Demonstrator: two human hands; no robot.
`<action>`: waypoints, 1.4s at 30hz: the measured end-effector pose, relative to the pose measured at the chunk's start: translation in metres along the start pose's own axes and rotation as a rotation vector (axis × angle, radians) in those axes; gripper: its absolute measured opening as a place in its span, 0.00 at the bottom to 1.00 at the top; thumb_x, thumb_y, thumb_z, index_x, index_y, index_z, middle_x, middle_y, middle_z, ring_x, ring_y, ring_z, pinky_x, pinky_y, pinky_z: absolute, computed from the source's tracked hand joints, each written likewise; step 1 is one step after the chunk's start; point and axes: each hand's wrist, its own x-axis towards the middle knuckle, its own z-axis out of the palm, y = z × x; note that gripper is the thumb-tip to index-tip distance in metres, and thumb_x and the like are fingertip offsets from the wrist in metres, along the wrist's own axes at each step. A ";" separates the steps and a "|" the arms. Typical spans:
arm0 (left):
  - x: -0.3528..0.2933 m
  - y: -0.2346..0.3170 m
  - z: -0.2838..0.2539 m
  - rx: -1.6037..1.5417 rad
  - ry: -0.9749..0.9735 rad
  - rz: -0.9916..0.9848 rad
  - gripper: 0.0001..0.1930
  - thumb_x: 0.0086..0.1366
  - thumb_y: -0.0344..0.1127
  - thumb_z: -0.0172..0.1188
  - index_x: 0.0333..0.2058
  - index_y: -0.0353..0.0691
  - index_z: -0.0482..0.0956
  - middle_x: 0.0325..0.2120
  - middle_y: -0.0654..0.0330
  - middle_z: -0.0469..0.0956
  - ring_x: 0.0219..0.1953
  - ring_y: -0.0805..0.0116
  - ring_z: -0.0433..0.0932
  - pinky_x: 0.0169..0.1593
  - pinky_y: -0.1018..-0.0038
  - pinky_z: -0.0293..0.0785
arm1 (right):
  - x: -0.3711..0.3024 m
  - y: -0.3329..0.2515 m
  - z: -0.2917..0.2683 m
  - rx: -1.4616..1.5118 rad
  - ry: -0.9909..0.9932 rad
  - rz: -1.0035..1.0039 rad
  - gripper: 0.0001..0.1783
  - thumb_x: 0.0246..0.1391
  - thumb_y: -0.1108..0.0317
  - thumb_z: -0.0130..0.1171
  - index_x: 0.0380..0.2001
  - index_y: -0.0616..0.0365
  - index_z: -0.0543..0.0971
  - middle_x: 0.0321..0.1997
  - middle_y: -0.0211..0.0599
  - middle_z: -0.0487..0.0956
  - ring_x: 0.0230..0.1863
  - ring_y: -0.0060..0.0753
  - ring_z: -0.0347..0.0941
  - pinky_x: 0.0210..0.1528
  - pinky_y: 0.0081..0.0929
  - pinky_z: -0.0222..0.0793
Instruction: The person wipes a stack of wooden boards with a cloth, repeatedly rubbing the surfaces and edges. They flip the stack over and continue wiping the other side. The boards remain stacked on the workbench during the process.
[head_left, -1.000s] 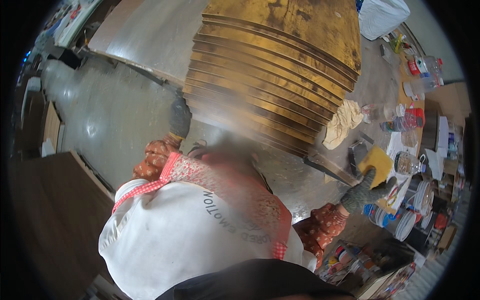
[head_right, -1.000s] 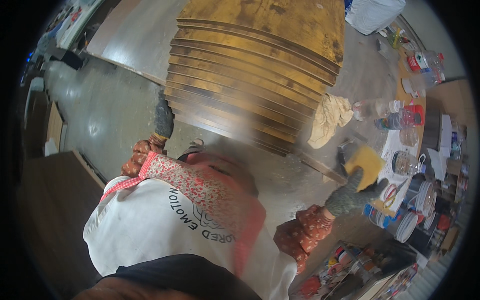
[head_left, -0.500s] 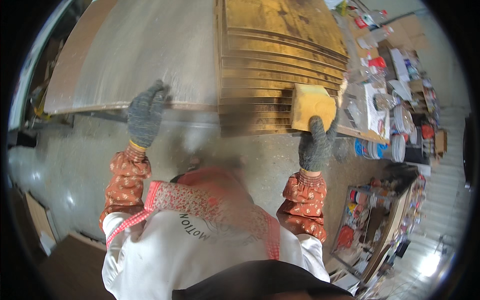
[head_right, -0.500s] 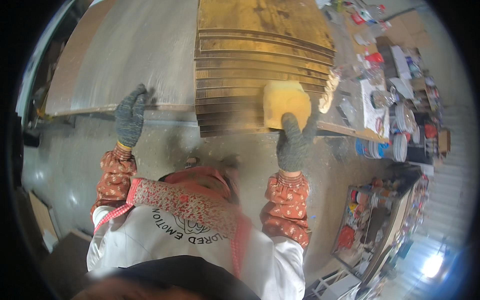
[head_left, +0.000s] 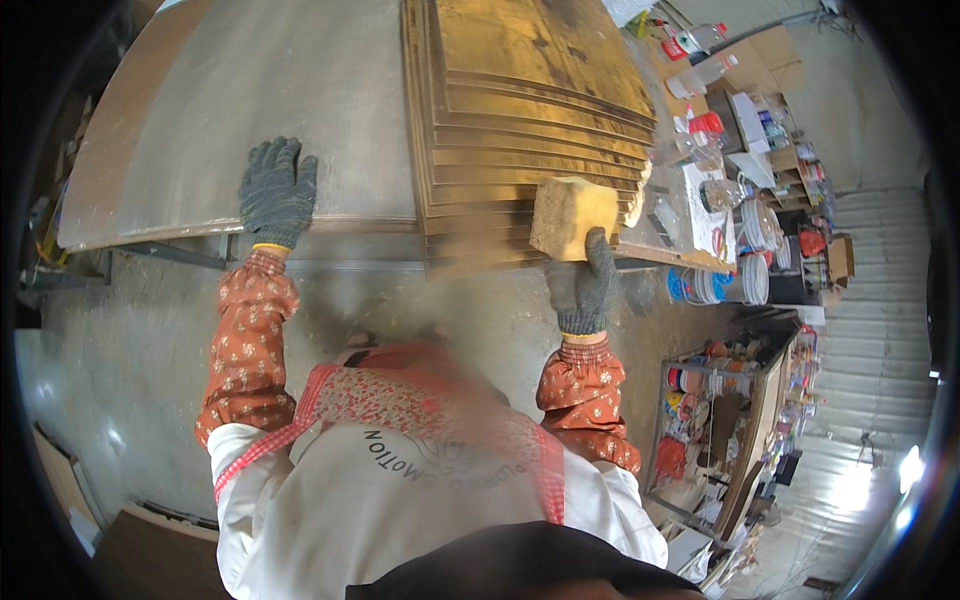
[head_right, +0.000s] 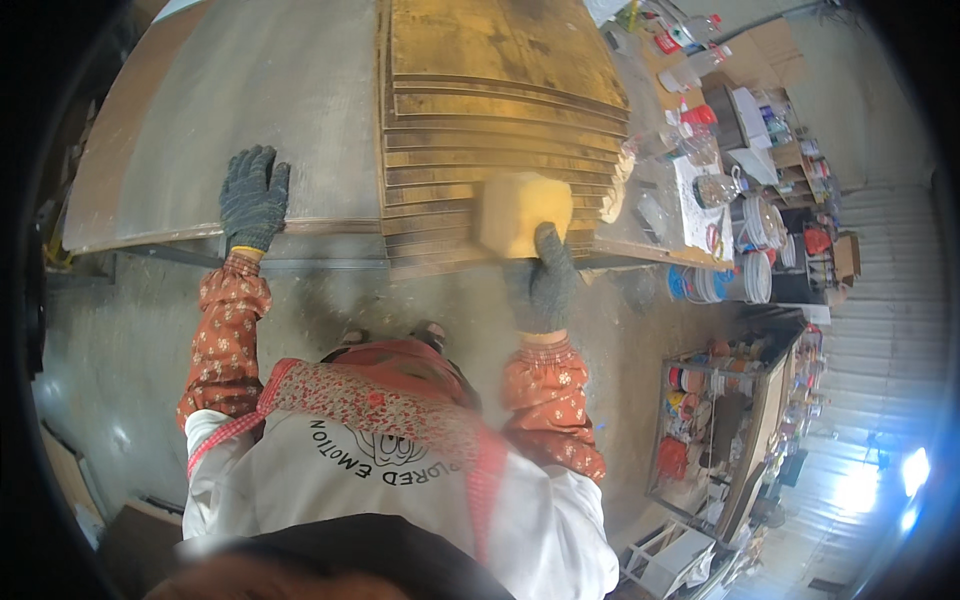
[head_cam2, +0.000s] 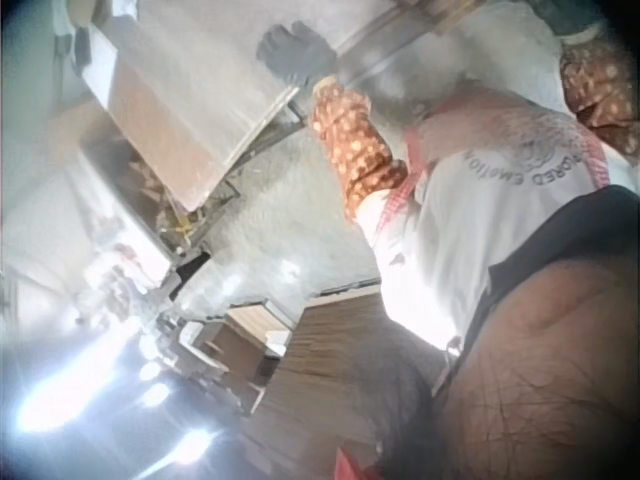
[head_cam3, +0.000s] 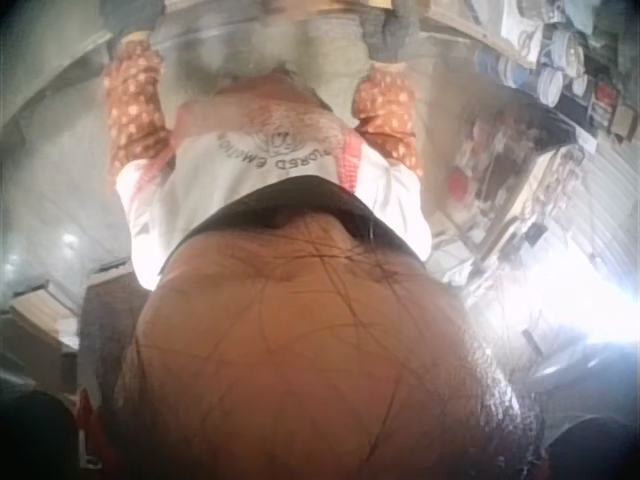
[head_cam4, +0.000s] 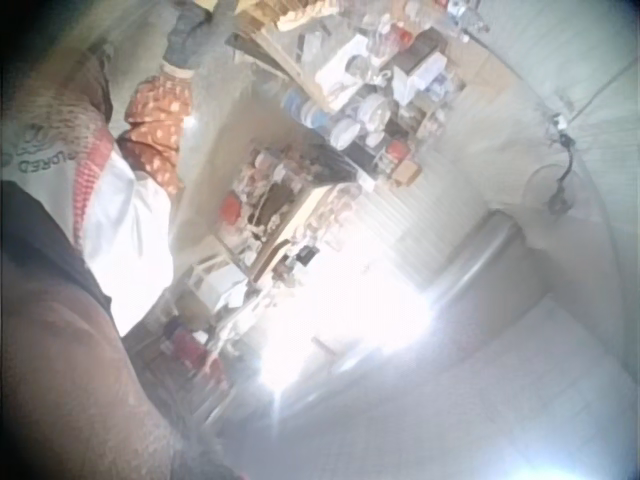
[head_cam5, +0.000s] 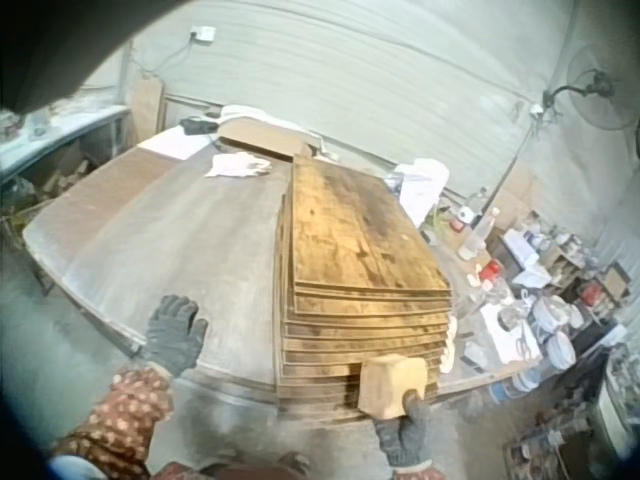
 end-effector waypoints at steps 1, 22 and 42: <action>-0.001 0.000 -0.001 -0.013 0.003 -0.002 0.22 0.66 0.50 0.52 0.53 0.46 0.76 0.57 0.57 0.72 0.64 0.53 0.63 0.66 0.58 0.56 | -0.001 -0.001 0.004 -0.384 -0.083 -0.172 0.31 0.60 0.59 0.58 0.60 0.65 0.65 0.57 0.43 0.72 0.57 0.35 0.70 0.59 0.33 0.68; -0.007 -0.001 -0.002 -0.026 0.042 -0.005 0.19 0.67 0.46 0.51 0.51 0.43 0.78 0.55 0.56 0.73 0.62 0.53 0.65 0.66 0.59 0.57 | 0.049 -0.057 -0.058 -1.579 0.230 -0.556 0.34 0.52 0.71 0.65 0.61 0.64 0.64 0.59 0.47 0.71 0.59 0.45 0.68 0.60 0.37 0.66; -0.010 -0.005 0.003 -0.055 0.062 -0.023 0.18 0.68 0.45 0.49 0.49 0.43 0.77 0.55 0.55 0.74 0.62 0.53 0.66 0.65 0.58 0.58 | 0.062 -0.038 -0.018 -1.514 0.022 -0.544 0.44 0.47 0.63 0.71 0.63 0.65 0.60 0.62 0.52 0.65 0.64 0.48 0.61 0.66 0.39 0.57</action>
